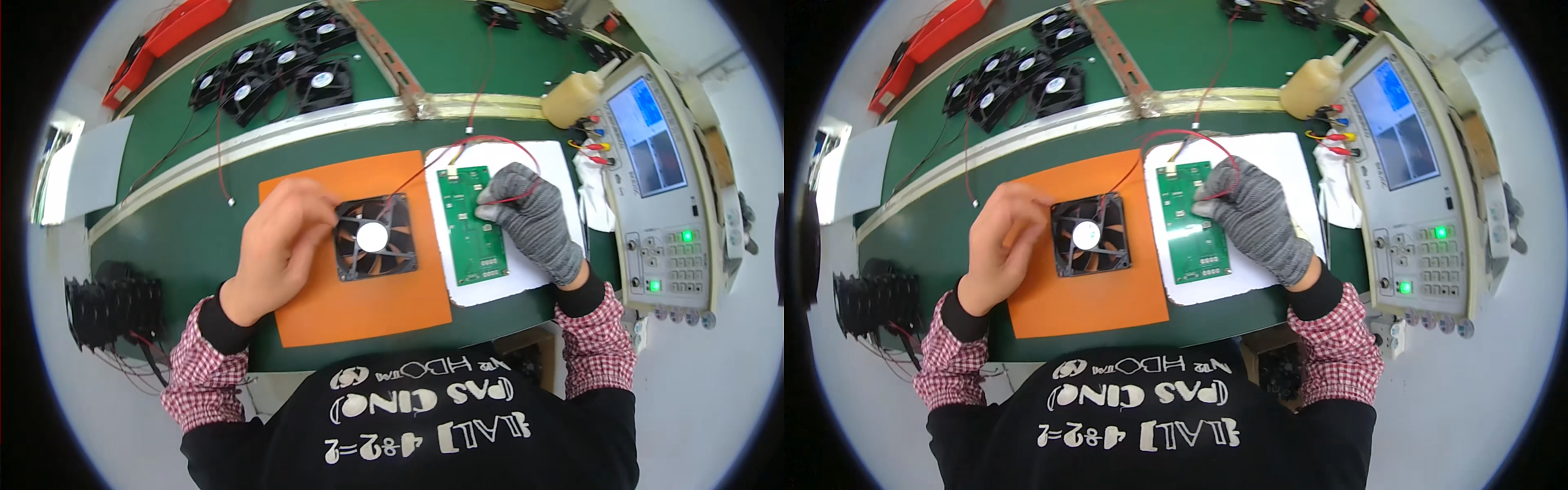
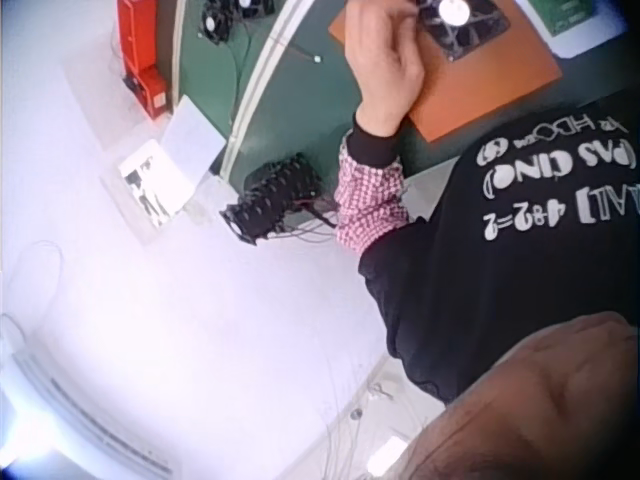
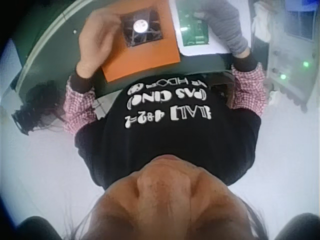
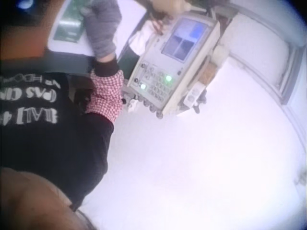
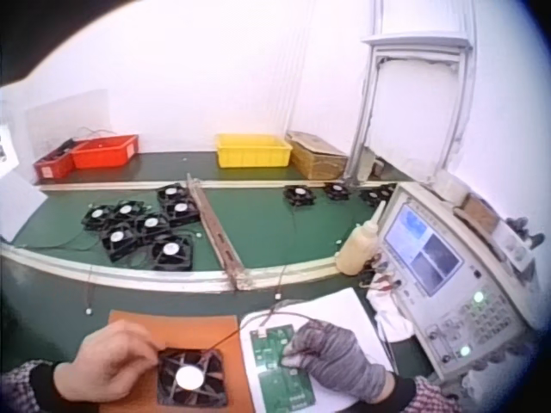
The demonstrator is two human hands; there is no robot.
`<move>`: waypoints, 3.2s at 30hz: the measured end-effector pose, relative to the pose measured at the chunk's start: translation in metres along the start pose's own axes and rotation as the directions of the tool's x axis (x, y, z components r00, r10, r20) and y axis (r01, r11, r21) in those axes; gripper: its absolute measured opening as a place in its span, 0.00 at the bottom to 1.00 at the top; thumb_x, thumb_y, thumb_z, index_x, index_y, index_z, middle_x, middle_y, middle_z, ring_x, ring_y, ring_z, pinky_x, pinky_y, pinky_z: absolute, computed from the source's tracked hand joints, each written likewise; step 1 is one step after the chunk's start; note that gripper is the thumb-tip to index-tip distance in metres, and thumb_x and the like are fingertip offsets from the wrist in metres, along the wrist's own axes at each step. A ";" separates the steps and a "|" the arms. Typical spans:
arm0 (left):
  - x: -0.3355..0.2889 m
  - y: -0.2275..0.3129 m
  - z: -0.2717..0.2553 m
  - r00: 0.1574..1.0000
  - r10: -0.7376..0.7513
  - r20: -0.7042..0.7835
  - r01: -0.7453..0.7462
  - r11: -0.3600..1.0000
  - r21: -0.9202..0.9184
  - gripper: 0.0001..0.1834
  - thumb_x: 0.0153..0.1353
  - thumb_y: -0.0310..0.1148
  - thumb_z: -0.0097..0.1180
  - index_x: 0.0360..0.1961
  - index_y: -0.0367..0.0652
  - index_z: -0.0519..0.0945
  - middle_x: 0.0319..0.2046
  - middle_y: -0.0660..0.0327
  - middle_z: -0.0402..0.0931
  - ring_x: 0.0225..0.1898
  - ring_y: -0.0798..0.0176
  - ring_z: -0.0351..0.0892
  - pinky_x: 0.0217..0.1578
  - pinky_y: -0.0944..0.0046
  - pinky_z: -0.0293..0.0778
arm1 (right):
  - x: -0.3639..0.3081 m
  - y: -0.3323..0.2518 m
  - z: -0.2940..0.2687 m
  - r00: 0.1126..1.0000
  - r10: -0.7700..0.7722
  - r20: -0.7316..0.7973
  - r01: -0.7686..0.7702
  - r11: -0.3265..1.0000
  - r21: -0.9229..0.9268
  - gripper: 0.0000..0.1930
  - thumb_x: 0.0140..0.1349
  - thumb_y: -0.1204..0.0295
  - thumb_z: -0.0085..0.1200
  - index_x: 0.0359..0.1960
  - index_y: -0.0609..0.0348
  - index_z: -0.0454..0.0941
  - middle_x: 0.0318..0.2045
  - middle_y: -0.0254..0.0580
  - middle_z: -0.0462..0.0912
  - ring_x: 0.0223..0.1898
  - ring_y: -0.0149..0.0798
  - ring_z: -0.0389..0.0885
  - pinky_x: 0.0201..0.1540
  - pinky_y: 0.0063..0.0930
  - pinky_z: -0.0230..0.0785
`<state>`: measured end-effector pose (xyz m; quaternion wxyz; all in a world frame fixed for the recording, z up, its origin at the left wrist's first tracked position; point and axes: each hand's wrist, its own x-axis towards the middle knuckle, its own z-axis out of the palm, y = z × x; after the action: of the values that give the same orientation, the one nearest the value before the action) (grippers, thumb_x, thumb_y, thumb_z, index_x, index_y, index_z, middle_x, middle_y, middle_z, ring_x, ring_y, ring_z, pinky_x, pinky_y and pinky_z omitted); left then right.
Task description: The person tests multiple small black cooling fans by connecting them to a green circuit board using red and black wires. They pick up each fan, connect the wires to the board, and place the fan on an orange mat. The person also uses a handheld digital device to measure values and applies a substance from a bottle to the fan's center.
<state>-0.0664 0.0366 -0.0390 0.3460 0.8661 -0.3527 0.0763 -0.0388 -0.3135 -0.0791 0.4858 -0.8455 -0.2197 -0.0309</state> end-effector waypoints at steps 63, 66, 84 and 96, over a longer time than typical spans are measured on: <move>0.042 0.088 -0.018 0.552 0.586 0.593 -0.500 0.802 -0.327 0.20 0.53 0.27 0.58 0.49 0.51 0.75 0.53 0.55 0.71 0.64 0.38 0.65 0.59 0.47 0.73 | -0.006 -0.067 0.028 0.735 -0.521 0.434 0.585 0.811 -0.016 0.25 0.57 0.70 0.58 0.59 0.57 0.74 0.52 0.48 0.75 0.58 0.50 0.72 0.63 0.43 0.64; 0.045 0.049 -0.053 0.742 0.163 0.651 -0.229 0.973 0.017 0.24 0.40 0.22 0.59 0.44 0.49 0.78 0.49 0.56 0.73 0.62 0.41 0.67 0.58 0.45 0.68 | -0.003 -0.041 -0.016 0.795 -0.517 0.316 0.600 0.748 -0.285 0.19 0.48 0.72 0.61 0.46 0.55 0.80 0.42 0.42 0.77 0.48 0.47 0.75 0.53 0.41 0.70; 0.018 0.014 0.012 0.976 -0.213 0.053 0.216 0.973 -0.078 0.41 0.49 0.38 0.71 0.62 0.33 0.67 0.64 0.43 0.64 0.62 0.42 0.68 0.63 0.50 0.64 | 0.001 0.002 0.000 0.999 -0.048 0.003 0.048 0.997 0.052 0.09 0.57 0.81 0.60 0.39 0.60 0.82 0.34 0.43 0.81 0.38 0.45 0.82 0.45 0.35 0.75; 0.019 0.015 0.033 0.996 -0.063 0.058 0.052 0.981 0.185 0.50 0.36 0.39 0.78 0.62 0.35 0.69 0.52 0.48 0.69 0.53 0.43 0.68 0.56 0.47 0.65 | -0.001 -0.002 -0.001 0.978 -0.206 0.027 0.207 0.976 -0.063 0.12 0.53 0.83 0.59 0.39 0.55 0.82 0.34 0.41 0.81 0.39 0.47 0.80 0.45 0.37 0.75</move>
<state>-0.0664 -0.0031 -0.0484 0.2553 0.9061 -0.3299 0.0706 -0.0401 -0.3138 -0.0776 0.4499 -0.8337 -0.3101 -0.0797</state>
